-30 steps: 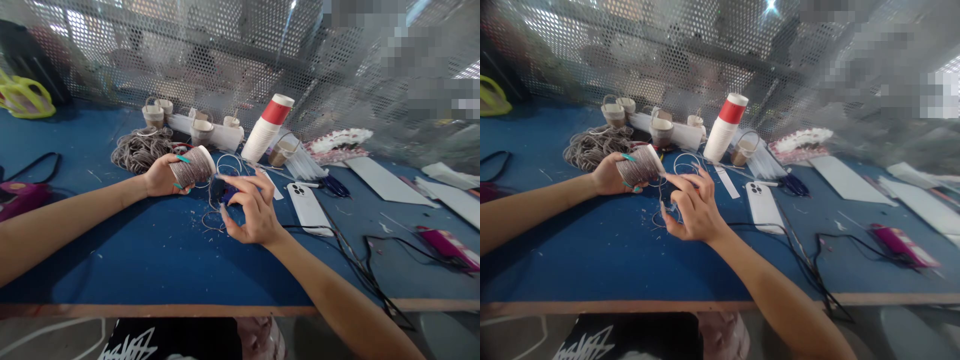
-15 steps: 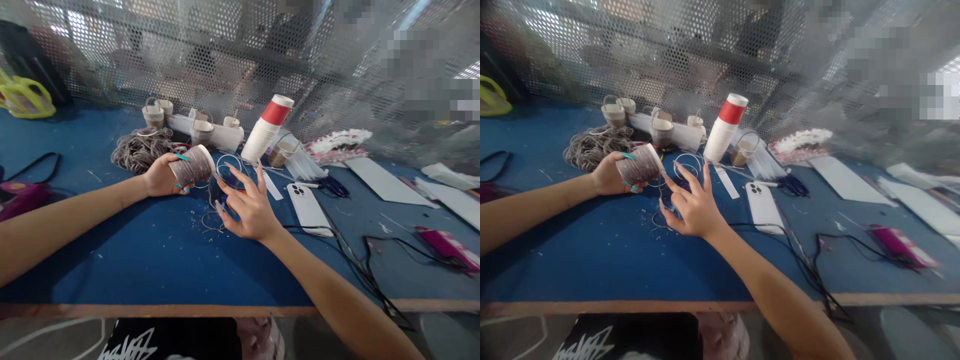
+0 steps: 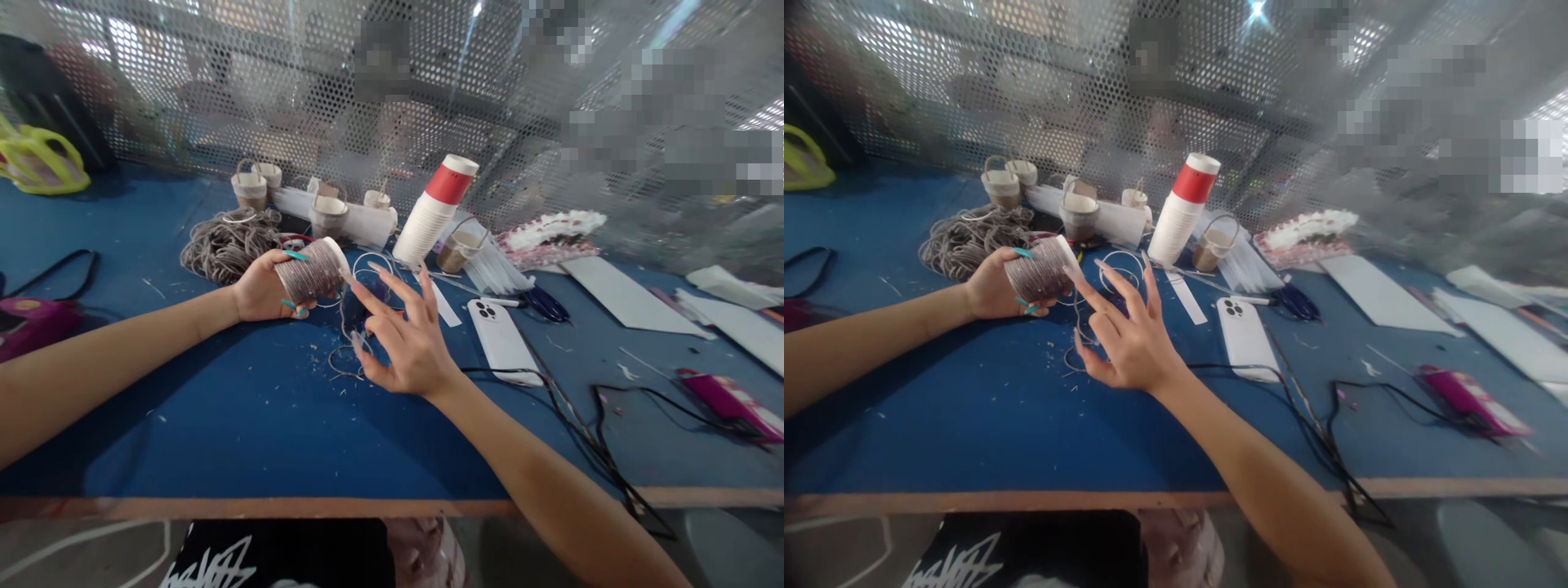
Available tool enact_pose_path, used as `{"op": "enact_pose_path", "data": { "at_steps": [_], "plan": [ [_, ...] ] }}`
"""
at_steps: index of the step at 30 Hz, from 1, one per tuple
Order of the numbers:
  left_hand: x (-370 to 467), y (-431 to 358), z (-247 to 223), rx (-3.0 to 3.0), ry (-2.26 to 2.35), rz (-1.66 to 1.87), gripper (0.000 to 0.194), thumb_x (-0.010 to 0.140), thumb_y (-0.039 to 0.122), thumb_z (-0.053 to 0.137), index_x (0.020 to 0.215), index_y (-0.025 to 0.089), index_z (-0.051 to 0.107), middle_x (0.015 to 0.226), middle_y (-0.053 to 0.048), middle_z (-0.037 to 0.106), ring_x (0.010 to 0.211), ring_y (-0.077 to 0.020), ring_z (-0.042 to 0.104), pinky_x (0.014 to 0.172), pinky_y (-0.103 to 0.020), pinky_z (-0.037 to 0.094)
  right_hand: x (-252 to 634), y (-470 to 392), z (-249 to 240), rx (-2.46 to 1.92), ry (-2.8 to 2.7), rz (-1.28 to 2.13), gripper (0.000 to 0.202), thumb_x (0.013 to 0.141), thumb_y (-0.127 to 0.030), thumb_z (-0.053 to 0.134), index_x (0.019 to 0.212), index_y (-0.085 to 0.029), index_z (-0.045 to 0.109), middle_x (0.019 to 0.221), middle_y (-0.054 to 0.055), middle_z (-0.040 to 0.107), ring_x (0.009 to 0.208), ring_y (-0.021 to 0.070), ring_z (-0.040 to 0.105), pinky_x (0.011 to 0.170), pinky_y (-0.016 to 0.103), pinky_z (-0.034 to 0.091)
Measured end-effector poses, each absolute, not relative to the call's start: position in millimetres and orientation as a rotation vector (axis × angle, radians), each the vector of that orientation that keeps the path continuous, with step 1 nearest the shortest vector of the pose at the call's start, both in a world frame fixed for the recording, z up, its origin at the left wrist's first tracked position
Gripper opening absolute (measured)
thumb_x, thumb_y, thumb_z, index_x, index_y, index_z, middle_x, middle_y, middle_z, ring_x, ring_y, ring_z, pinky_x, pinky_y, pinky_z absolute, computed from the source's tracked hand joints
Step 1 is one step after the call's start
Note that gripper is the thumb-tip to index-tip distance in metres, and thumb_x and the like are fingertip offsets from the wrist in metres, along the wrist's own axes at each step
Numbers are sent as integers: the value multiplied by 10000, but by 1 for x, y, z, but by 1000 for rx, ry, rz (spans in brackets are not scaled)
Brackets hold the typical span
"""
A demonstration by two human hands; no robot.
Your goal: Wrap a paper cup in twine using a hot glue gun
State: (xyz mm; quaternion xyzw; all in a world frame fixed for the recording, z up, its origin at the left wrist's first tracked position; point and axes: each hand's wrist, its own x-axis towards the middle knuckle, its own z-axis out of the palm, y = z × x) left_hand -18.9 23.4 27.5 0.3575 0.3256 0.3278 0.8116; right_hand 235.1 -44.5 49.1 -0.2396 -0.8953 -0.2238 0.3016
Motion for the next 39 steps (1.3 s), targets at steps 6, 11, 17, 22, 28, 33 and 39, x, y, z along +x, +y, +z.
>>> {"op": "enact_pose_path", "data": {
  "at_steps": [6, 11, 17, 22, 28, 33, 39],
  "plan": [
    [-17, 22, 27, 747, 731, 698, 666, 682, 519, 471, 1154, 83, 647, 891, -135, 762, 641, -196, 629, 604, -280, 473, 235, -38, 44, -706, -2484, -503, 178, 901, -281, 504, 776, -215, 613, 1431, 54, 609, 1480, 387, 341, 1199, 727, 126],
    [-17, 20, 28, 737, 708, 675, 602, 669, 512, 501, 1066, 95, 677, 838, -116, 754, 655, -202, 643, 620, -289, 493, 239, -38, 44, -627, -2457, -466, 172, 860, -232, 515, 736, -225, 634, 1299, 45, 703, 1403, 332, 472, 1211, 686, 174],
    [-18, 19, 27, 784, 661, 690, 506, 636, 472, 624, 1004, 130, 686, 863, -79, 760, 690, -197, 652, 620, -277, 495, 243, -41, 45, -470, -2234, -534, 159, 810, -164, 505, 686, -252, 550, 693, -13, 725, 865, 203, 694, 1038, 488, 481],
    [-18, 17, 20, 878, 659, 701, 509, 632, 384, 677, 1071, 126, 675, 842, -67, 753, 758, -198, 640, 622, -261, 480, 238, -43, 46, -572, -2238, -556, 49, 867, -291, 508, 890, -247, 505, 1263, 84, 711, 1213, 252, 558, 1105, 527, 410],
    [-17, 16, 14, 899, 738, 715, 580, 646, 376, 655, 1179, 147, 634, 887, -59, 744, 814, -198, 631, 646, -246, 465, 234, -42, 43, -729, -2407, -566, 136, 920, -376, 477, 861, -254, 488, 1497, 51, 547, 1451, 284, 348, 1235, 623, 141],
    [-18, 18, 20, 836, 674, 733, 560, 666, 388, 617, 1162, 132, 663, 826, -66, 735, 738, -193, 607, 629, -261, 450, 240, -41, 46, -696, -2446, -565, 128, 876, -310, 523, 764, -257, 555, 1371, 12, 658, 1357, 284, 474, 1243, 614, 135],
    [-19, 21, 22, 793, 618, 710, 487, 680, 470, 575, 999, 126, 703, 875, -96, 746, 737, -209, 620, 664, -302, 469, 247, -38, 42, -671, -2403, -458, 107, 811, -236, 539, 750, -272, 619, 929, -1, 770, 1109, 278, 641, 1191, 618, 245]
  ]
}}
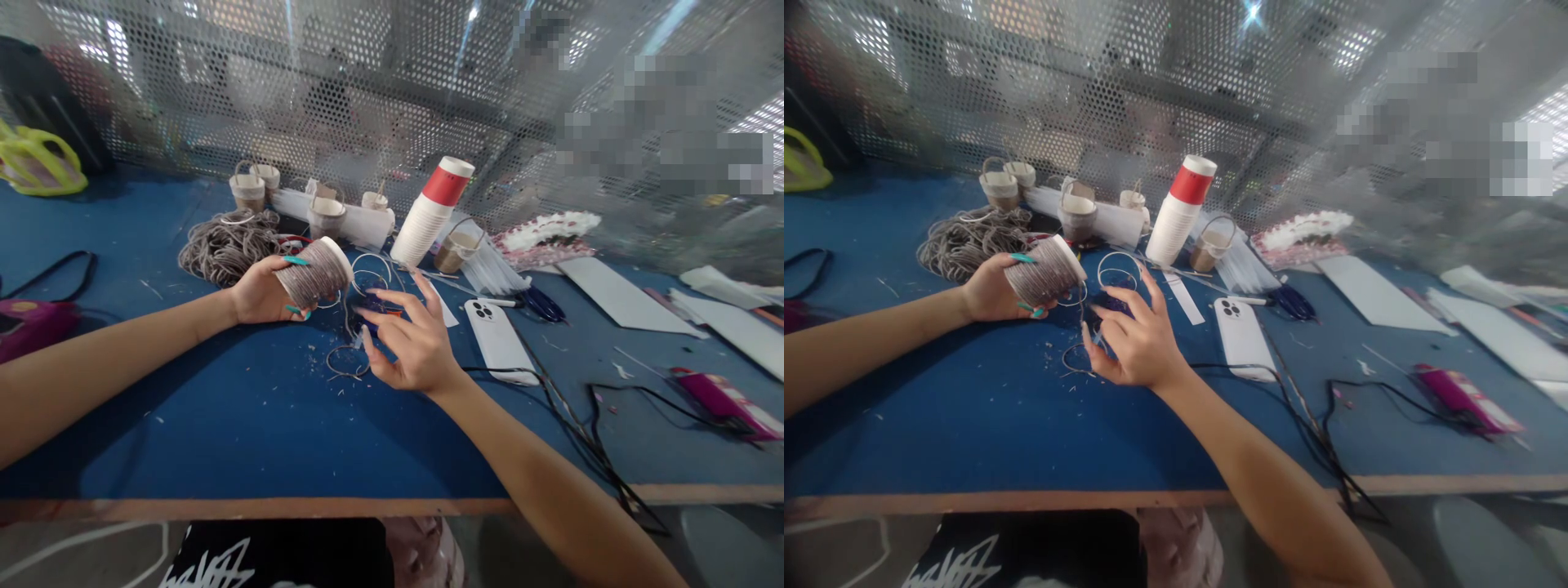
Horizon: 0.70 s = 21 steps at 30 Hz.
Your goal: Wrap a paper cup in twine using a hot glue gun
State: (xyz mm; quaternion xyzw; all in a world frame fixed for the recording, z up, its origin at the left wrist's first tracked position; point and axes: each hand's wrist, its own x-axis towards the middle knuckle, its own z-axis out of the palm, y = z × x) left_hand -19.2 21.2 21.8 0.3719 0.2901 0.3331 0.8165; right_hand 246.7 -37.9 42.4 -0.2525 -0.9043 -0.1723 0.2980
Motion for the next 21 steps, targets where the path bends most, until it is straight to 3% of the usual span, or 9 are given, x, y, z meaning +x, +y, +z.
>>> {"op": "enact_pose_path", "data": {
  "at_steps": [3, 6, 8, 11, 14, 17, 21],
  "plan": [
    [-18, 19, 23, 846, 522, 661, 570, 657, 471, 597, 1090, 111, 682, 989, -119, 758, 736, -207, 636, 684, -302, 484, 245, -36, 40, -622, -2190, -394, 74, 795, -201, 565, 835, -261, 579, 727, 1, 672, 840, 227, 667, 1010, 520, 460],
    [-16, 16, 23, 908, 470, 618, 635, 638, 439, 641, 1180, 108, 646, 1094, -143, 743, 860, -259, 675, 767, -337, 498, 239, -34, 39, -647, -2011, -299, 378, 782, -278, 668, 1109, -231, 483, 1020, 102, 664, 999, 266, 657, 911, 489, 528],
    [-16, 15, 19, 926, 453, 627, 671, 621, 437, 693, 1213, 126, 635, 1126, -140, 736, 910, -277, 682, 794, -353, 501, 235, -34, 37, -679, -2055, -209, 649, 770, -366, 712, 1289, -217, 352, 1298, 194, 564, 1255, 334, 562, 1020, 563, 483],
    [-14, 15, 11, 938, 450, 674, 634, 610, 419, 789, 1172, 155, 659, 1083, -111, 749, 905, -265, 697, 814, -354, 514, 232, -35, 30, -715, -2216, -40, 853, 796, -430, 699, 1431, -217, 171, 1506, 242, 387, 1457, 382, 366, 1184, 669, 277],
    [-11, 16, 4, 958, 428, 715, 560, 623, 320, 833, 1143, 186, 675, 1073, -90, 756, 979, -272, 706, 908, -386, 516, 232, -36, 23, -728, -2321, 96, 917, 826, -431, 682, 1478, -228, 70, 1541, 237, 344, 1521, 376, 247, 1228, 686, 160],
    [-8, 16, 4, 985, 380, 742, 549, 639, 268, 829, 1161, 188, 681, 1114, -96, 752, 1057, -299, 699, 1013, -458, 483, 232, -39, 22, -706, -2363, 154, 919, 839, -403, 678, 1484, -235, 45, 1562, 235, 315, 1549, 354, 161, 1240, 673, 146],
    [-6, 14, 7, 983, 357, 790, 519, 654, 276, 810, 1149, 171, 697, 1119, -107, 753, 1071, -311, 697, 1036, -494, 472, 232, -40, 26, -668, -2399, 179, 872, 855, -331, 660, 1476, -232, 56, 1628, 249, 223, 1559, 337, 109, 1237, 670, 130]
  ]
}}
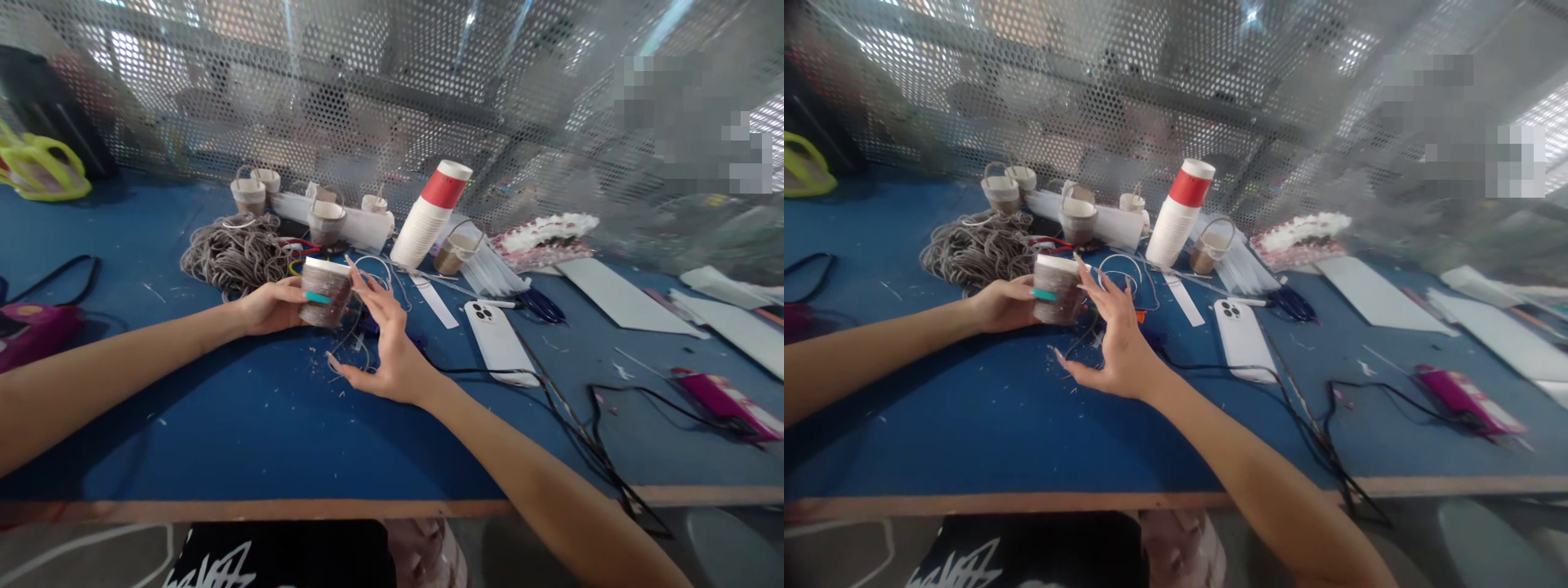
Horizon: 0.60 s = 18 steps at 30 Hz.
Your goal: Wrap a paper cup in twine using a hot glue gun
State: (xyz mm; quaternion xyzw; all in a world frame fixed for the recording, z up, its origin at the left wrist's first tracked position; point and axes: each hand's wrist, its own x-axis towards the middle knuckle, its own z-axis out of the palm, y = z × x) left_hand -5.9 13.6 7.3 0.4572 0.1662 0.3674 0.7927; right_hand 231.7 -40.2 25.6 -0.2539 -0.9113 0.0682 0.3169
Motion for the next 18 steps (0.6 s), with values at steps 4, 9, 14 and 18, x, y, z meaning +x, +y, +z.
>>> {"op": "enact_pose_path", "data": {
  "at_steps": [4, 9, 14, 18],
  "plan": [
    [-5, 12, 6, 1043, 397, 840, 538, 658, 289, 826, 1164, 194, 666, 1117, -101, 743, 1056, -295, 691, 992, -473, 495, 230, -42, 28, -672, -2467, 197, 898, 870, -311, 647, 1511, -221, 25, 1645, 255, 186, 1559, 340, 63, 1229, 681, 86],
    [-1, 9, 5, 1108, 505, 919, 659, 614, 214, 877, 1216, 210, 609, 1114, -88, 726, 1029, -255, 687, 916, -390, 529, 228, -44, 32, -686, -2515, 208, 890, 860, -297, 657, 1515, -232, 57, 1653, 228, 194, 1559, 316, 13, 1233, 665, 112],
    [1, 9, 8, 1084, 458, 904, 553, 611, 249, 875, 1117, 153, 674, 1042, -109, 753, 1008, -274, 704, 958, -424, 520, 231, -43, 29, -604, -2373, 264, 691, 838, -178, 620, 1347, -284, 164, 1674, 219, 111, 1550, 293, 152, 1209, 600, 276],
    [-1, 11, 7, 1086, 435, 872, 491, 636, 258, 842, 1092, 142, 699, 1049, -123, 761, 1065, -308, 693, 999, -455, 492, 230, -45, 27, -631, -2379, 304, 655, 810, -172, 637, 1279, -297, 198, 1680, 221, 46, 1530, 306, 241, 1159, 556, 366]
  ]
}}
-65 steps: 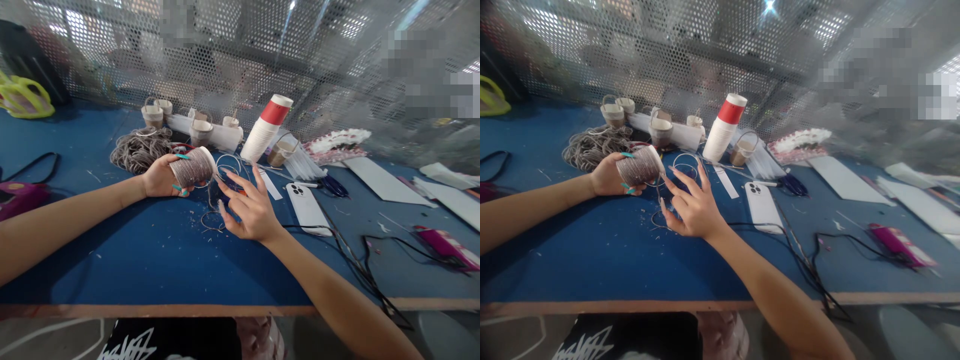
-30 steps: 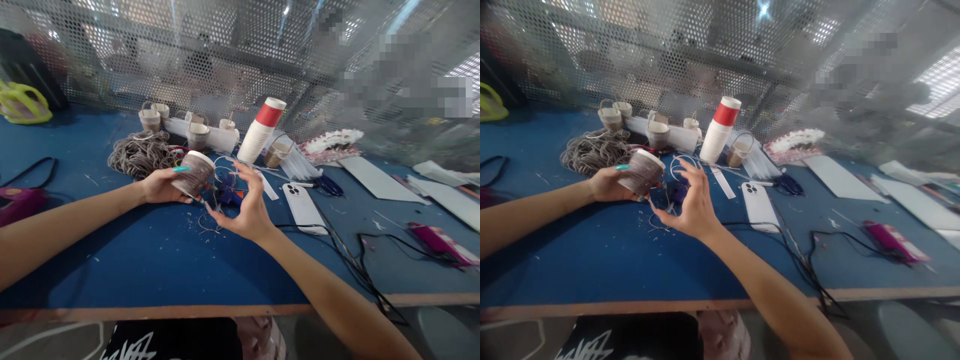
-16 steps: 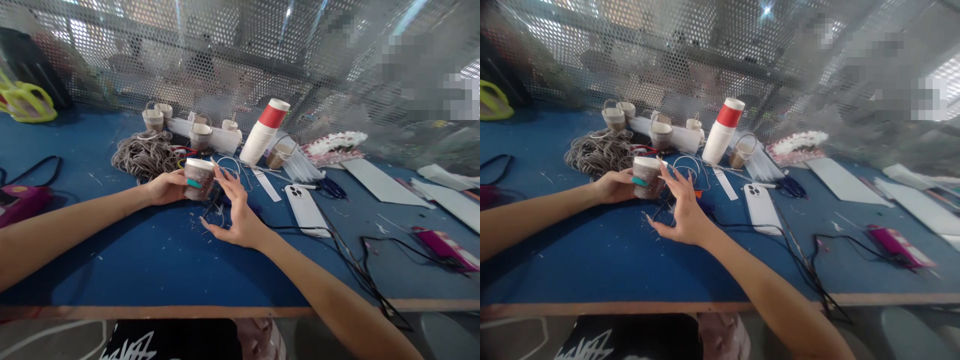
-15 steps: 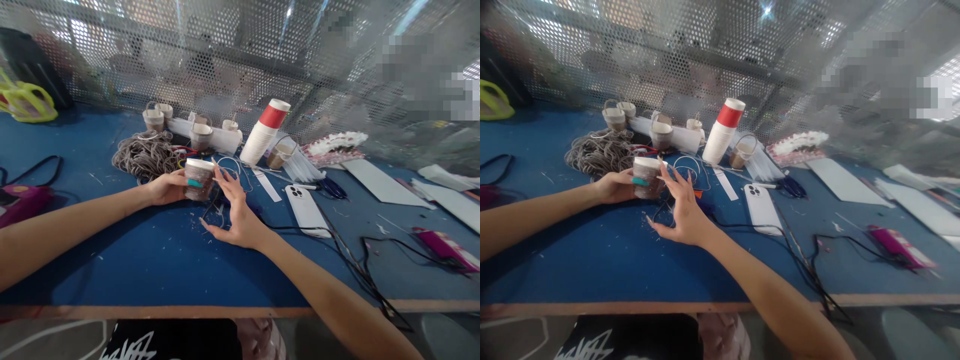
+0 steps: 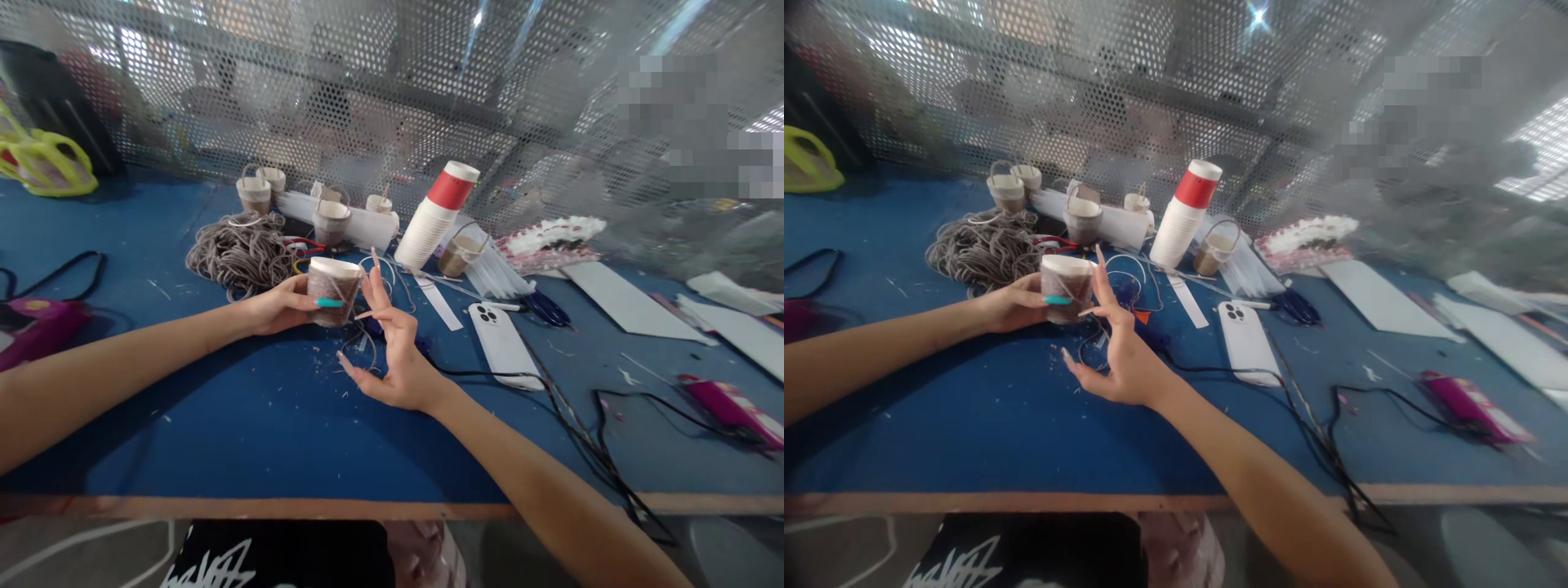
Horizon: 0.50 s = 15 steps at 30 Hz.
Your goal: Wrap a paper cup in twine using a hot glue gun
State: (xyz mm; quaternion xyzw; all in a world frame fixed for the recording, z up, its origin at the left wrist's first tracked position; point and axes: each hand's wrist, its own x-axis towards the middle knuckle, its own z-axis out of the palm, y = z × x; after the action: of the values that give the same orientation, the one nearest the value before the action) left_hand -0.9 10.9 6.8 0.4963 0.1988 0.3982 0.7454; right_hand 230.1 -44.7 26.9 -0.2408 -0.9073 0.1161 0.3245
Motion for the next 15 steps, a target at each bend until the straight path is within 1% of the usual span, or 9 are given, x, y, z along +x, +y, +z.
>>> {"op": "enact_pose_path", "data": {
  "at_steps": [3, 5, 7, 8, 9, 10, 12, 13, 15],
  "plan": [
    [-3, 13, 5, 1058, 416, 852, 458, 674, 249, 780, 1115, 149, 701, 1064, -123, 764, 1059, -311, 694, 1010, -473, 482, 230, -44, 31, -612, -2407, 304, 572, 848, -219, 608, 1250, -295, 207, 1664, 223, 137, 1522, 291, 280, 1153, 527, 382],
    [-5, 14, 4, 1032, 400, 847, 471, 681, 241, 740, 1142, 159, 697, 1081, -112, 763, 1041, -302, 697, 1006, -470, 486, 233, -40, 37, -650, -2367, 225, 486, 876, -262, 572, 1219, -289, 228, 1603, 215, 280, 1479, 295, 368, 1122, 531, 419],
    [-6, 15, 3, 1019, 387, 841, 491, 678, 240, 716, 1161, 163, 691, 1100, -103, 759, 1040, -294, 694, 1006, -462, 487, 242, -32, 45, -771, -2293, 98, 383, 881, -311, 554, 1157, -260, 293, 1420, 207, 470, 1351, 313, 509, 1043, 533, 485],
    [-6, 15, 2, 1015, 383, 838, 495, 675, 242, 713, 1163, 164, 690, 1102, -100, 758, 1040, -290, 692, 1006, -456, 489, 247, -27, 48, -881, -2265, 42, 334, 880, -334, 553, 1114, -243, 332, 1265, 189, 550, 1235, 311, 582, 978, 521, 523],
    [-7, 15, 1, 1008, 382, 833, 497, 672, 245, 715, 1162, 166, 690, 1101, -96, 758, 1036, -284, 692, 1005, -450, 490, 254, -22, 52, -1000, -2287, 37, 311, 873, -372, 557, 1070, -229, 364, 1121, 165, 584, 1098, 305, 634, 883, 496, 562],
    [-7, 16, 1, 997, 383, 827, 497, 669, 249, 719, 1158, 171, 693, 1093, -91, 759, 1022, -276, 695, 998, -442, 496, 260, -17, 54, -1113, -2334, 62, 331, 856, -422, 576, 1038, -218, 390, 1043, 150, 587, 1011, 300, 648, 818, 478, 579],
    [-9, 16, 0, 963, 383, 810, 492, 660, 264, 727, 1144, 179, 702, 1081, -84, 760, 984, -261, 699, 965, -426, 515, 271, -8, 56, -1257, -2437, 97, 392, 793, -487, 633, 982, -210, 429, 968, 128, 583, 902, 285, 650, 743, 456, 585],
    [-9, 17, 1, 945, 376, 795, 488, 656, 278, 726, 1133, 178, 708, 1077, -86, 760, 967, -259, 699, 940, -421, 526, 275, -5, 57, -1279, -2490, 121, 405, 757, -485, 658, 964, -212, 443, 947, 115, 585, 867, 274, 647, 720, 441, 584],
    [-11, 18, 2, 915, 346, 758, 480, 658, 316, 710, 1114, 169, 716, 1070, -100, 758, 944, -265, 696, 896, -421, 540, 279, -2, 56, -1305, -2569, 149, 417, 678, -431, 703, 945, -212, 470, 931, 103, 592, 831, 259, 640, 700, 417, 578]
  ]
}}
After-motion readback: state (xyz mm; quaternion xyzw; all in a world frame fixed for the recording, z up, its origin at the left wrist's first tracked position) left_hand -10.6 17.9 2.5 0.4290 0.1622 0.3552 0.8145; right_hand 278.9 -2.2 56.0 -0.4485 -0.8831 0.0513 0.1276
